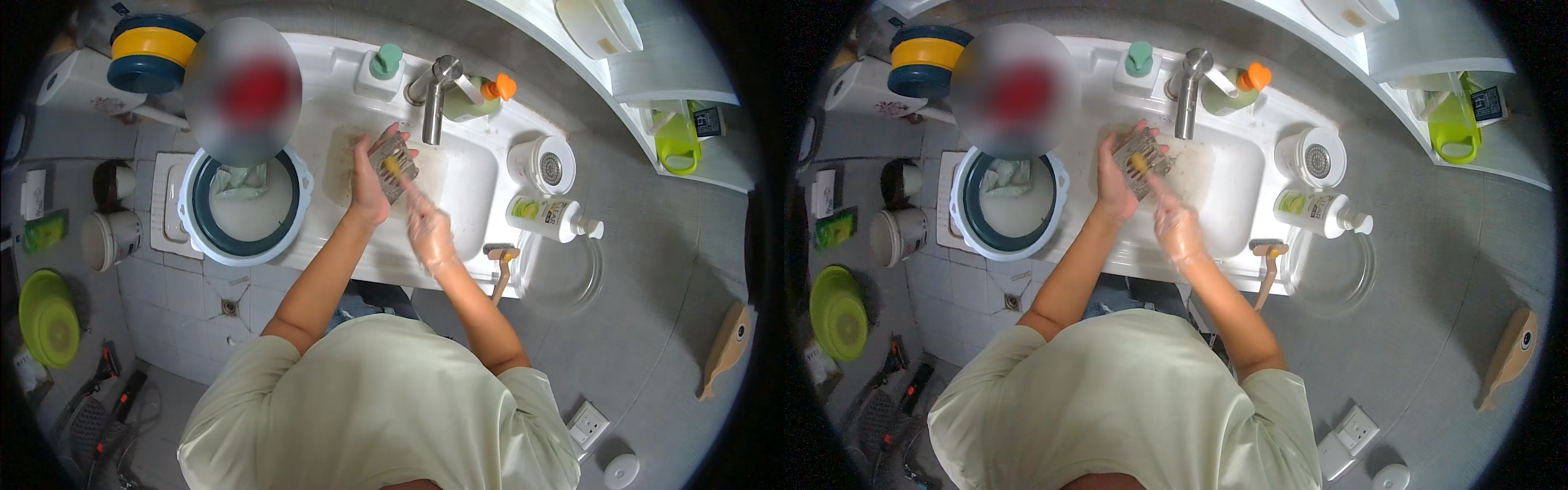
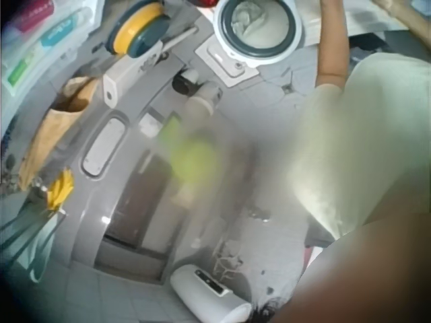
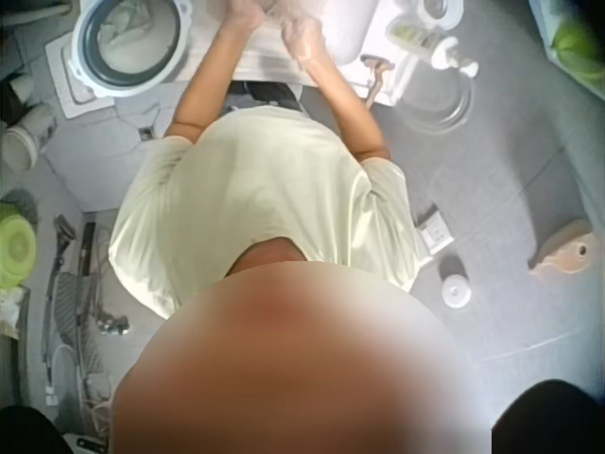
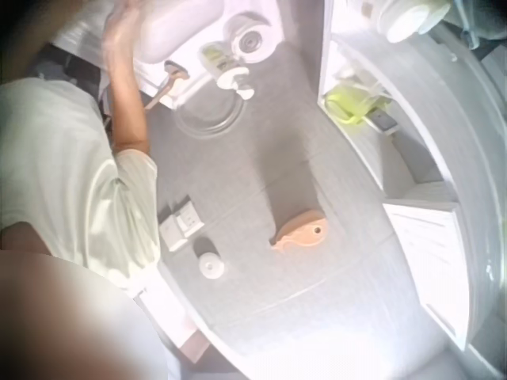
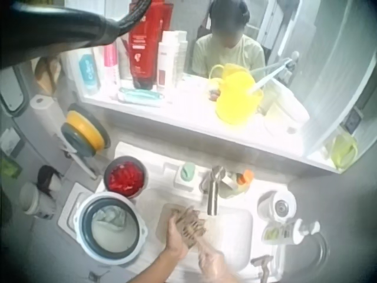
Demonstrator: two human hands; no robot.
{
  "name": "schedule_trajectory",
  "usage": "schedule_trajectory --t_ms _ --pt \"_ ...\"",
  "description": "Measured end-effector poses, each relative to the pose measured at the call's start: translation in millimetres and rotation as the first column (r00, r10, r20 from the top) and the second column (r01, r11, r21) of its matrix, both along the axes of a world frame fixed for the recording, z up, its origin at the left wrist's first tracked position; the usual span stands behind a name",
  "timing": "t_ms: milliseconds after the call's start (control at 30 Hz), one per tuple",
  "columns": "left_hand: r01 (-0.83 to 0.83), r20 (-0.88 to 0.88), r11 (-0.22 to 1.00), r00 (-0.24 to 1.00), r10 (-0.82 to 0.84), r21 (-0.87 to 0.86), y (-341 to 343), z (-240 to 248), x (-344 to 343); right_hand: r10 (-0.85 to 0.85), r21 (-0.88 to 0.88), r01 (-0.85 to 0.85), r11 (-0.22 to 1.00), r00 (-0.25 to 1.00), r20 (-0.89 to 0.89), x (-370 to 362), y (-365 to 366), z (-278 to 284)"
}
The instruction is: The person squats on the floor to remove a metal drain cover and a circular filter from a floor drain. They then move to a sink and use a toothbrush to scrub the filter and the cover under running water, rinsing away debris.
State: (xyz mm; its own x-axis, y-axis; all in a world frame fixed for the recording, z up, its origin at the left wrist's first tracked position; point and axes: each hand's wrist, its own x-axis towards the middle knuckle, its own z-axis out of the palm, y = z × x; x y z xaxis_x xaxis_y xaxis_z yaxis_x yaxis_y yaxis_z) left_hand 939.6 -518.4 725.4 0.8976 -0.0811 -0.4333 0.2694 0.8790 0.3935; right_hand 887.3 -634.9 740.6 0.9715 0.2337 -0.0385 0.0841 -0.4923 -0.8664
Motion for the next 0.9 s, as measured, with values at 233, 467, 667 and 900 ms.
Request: schedule_trajectory --t_ms 233,467,667,900 --pt "-0.042 -0.080 0.985 0.996 0.029 -0.165 -1 -3 -5 -0.023 -0.078 0.016 0.997 0.996 -0.091 -1 -4 0" --pt "-0.107 -0.028 0.939 0.994 0.103 -0.327 14 -17 1 -0.233 0.120 0.246 0.962 0.966 -0.107 2 -7 3" --pt "-0.023 -0.029 0.976 0.999 0.017 -0.218 12 7 -1 0.009 0.034 -0.005 0.999 0.994 -0.109 -9 -7 15" --pt "0.076 -0.008 0.989 0.997 -0.077 -0.127 5 20 -4 -0.062 -0.079 0.061 0.995 0.998 -0.014 19 -11 24"
